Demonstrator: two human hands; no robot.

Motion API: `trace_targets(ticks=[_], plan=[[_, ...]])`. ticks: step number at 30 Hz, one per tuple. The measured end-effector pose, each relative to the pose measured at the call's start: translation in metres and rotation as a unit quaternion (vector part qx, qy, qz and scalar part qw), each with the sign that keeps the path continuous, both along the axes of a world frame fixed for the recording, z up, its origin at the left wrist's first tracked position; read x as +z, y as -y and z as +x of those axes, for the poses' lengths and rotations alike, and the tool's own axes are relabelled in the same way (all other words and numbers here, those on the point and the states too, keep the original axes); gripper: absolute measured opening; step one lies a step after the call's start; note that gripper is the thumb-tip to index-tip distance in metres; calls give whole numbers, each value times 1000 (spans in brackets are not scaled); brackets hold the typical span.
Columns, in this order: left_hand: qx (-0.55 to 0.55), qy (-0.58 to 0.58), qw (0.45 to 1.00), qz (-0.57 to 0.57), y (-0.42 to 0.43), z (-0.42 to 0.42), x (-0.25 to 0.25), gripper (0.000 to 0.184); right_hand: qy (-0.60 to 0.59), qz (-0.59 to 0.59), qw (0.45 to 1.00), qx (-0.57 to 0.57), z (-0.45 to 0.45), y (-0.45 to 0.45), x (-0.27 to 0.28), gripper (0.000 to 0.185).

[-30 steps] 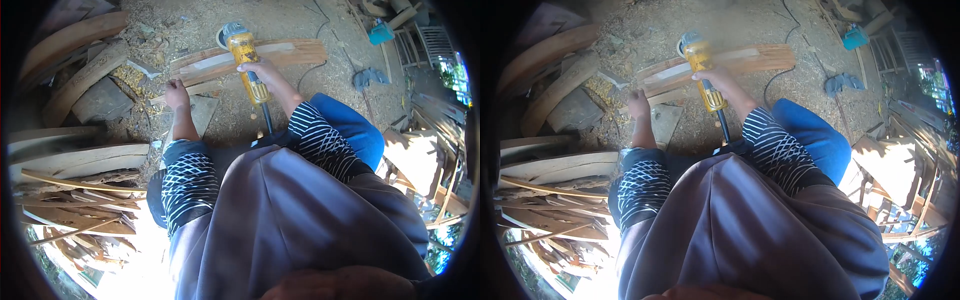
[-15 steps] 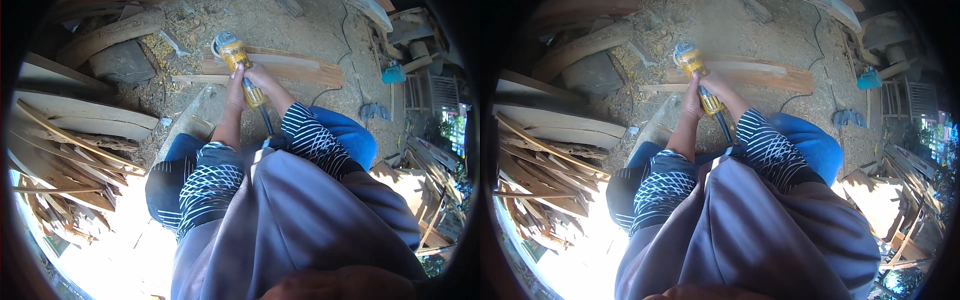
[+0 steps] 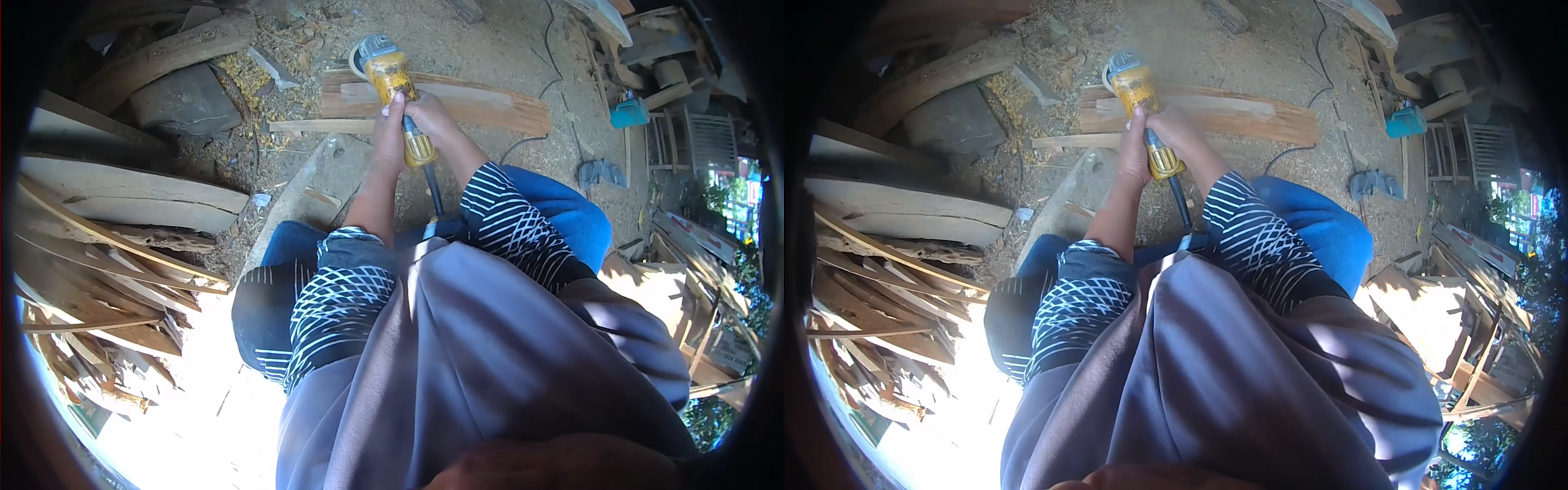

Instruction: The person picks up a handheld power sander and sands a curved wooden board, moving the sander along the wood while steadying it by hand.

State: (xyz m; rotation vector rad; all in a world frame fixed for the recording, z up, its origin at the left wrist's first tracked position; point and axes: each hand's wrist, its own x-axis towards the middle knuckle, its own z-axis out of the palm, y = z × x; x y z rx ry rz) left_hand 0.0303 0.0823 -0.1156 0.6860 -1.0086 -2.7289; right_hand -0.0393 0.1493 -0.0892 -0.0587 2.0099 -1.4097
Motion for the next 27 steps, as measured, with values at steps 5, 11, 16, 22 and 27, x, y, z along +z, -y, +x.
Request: trace_targets(ticks=[5, 11, 16, 22, 27], plan=[[-104, 91, 990, 8, -14, -29, -30, 70, -2, -51, 993, -107, -24, -49, 43, 49], [-186, 379, 906, -41, -46, -86, -24, 90, -49, -3, 966, -254, -59, -153, 52, 49], [-248, 418, 830, -273, -28, -131, -51, 84, -75, -27, 939, -335, -62, -225, 54, 49], [-205, 426, 794, -383, -23, -142, -50, 71, -69, -46, 921, -381, -62, -268, 60, 52], [-71, 430, 849, -300, -7, -159, -65, 50, -49, -61, 922, -379, -73, -283, 51, 53]])
